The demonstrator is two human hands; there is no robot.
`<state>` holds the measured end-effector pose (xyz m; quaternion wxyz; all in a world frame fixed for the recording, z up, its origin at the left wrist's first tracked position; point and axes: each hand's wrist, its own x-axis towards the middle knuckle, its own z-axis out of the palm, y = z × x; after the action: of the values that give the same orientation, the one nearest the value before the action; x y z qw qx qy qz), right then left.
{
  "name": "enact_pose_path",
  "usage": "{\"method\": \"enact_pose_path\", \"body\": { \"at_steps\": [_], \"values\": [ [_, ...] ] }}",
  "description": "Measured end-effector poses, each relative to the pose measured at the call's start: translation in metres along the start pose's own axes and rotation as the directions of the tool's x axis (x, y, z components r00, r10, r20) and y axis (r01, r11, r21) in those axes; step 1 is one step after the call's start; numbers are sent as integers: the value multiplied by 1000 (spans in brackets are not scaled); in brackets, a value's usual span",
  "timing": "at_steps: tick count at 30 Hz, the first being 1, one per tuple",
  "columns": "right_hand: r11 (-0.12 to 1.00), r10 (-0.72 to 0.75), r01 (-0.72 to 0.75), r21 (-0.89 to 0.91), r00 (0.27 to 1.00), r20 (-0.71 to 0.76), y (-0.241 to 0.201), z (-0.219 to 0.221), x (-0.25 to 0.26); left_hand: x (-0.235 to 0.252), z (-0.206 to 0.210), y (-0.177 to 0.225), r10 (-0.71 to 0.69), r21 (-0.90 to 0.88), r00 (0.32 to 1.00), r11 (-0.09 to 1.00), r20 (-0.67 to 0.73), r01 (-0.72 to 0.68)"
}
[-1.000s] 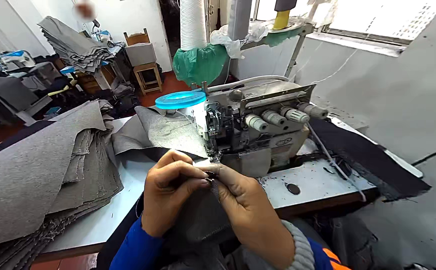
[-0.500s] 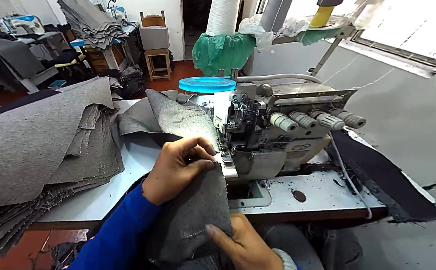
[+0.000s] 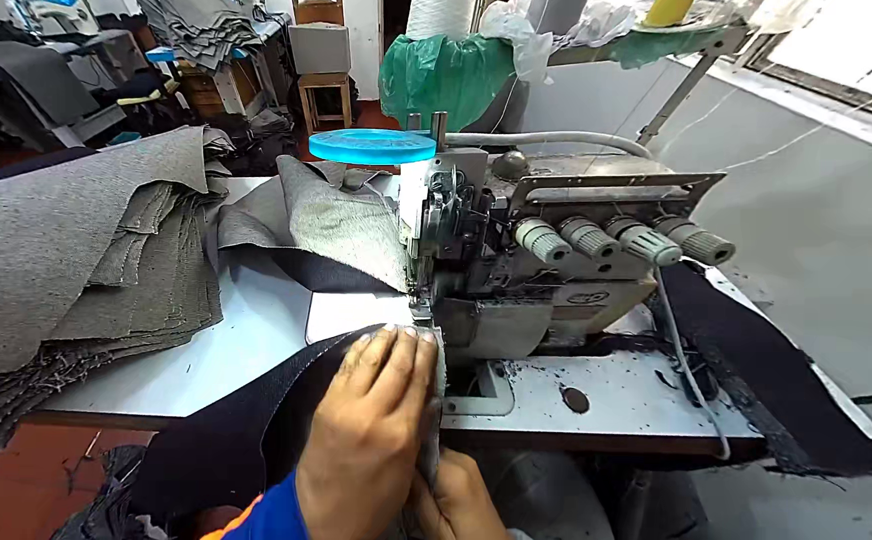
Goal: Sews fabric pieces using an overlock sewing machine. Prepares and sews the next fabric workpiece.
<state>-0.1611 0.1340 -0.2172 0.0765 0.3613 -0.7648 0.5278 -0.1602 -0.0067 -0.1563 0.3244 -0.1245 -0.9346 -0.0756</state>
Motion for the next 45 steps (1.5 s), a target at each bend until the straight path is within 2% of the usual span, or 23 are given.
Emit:
{"method": "enact_pose_path", "body": {
  "at_steps": [3, 6, 10, 14, 18, 21, 26, 30, 35, 38, 41, 43, 45],
  "values": [
    [999, -32, 31, -17, 999, -39, 11, -4, 16, 11, 2, -14, -17, -59, 1000, 998, 9, 18],
    [999, -43, 43, 27, 999, 0, 10, -12, 34, 22, 3, -35, -1, -139, 1000, 990, 31, 5],
    [997, -71, 68, 43, 995, 66, 14, -24, 40, 42, 0, -59, 17, -204, 983, 979, 180, 20],
    [997, -72, 71, 36, 997, 27, 19, -29, 42, 67, 1, -73, 9, -236, 952, 969, 307, 67],
    [993, -121, 120, -11, 992, -24, 17, -22, 44, 89, 13, -91, 30, -230, 944, 972, 329, 49],
    [991, -132, 129, -35, 986, -104, 19, -12, 42, 107, 19, -100, 0, -206, 915, 974, 404, 92],
    [966, -196, 135, -219, 939, -283, 18, -1, 52, 132, 29, -114, -26, -196, 884, 972, 467, 131],
    [946, -197, 88, -311, 919, -341, 14, 0, 64, 147, 43, -133, -4, -199, 894, 974, 448, 104],
    [943, -245, 115, -312, 874, -419, 18, 3, 67, 170, 57, -154, 31, -211, 874, 974, 485, 83],
    [964, -244, 167, -206, 863, -443, 22, -3, 54, 182, 72, -171, 58, -196, 901, 980, 429, 30],
    [959, -251, 159, -233, 857, -451, 31, -8, 28, 184, 73, -179, 63, -136, 967, 990, 246, -30],
    [948, -269, 159, -275, 862, -430, 39, -15, 11, 176, 41, -168, -56, -209, 988, 974, 145, 86],
    [940, -285, 169, -296, 866, -411, 45, -23, 2, 140, -9, -144, -95, -248, 994, 963, 57, 106]
  ]
}}
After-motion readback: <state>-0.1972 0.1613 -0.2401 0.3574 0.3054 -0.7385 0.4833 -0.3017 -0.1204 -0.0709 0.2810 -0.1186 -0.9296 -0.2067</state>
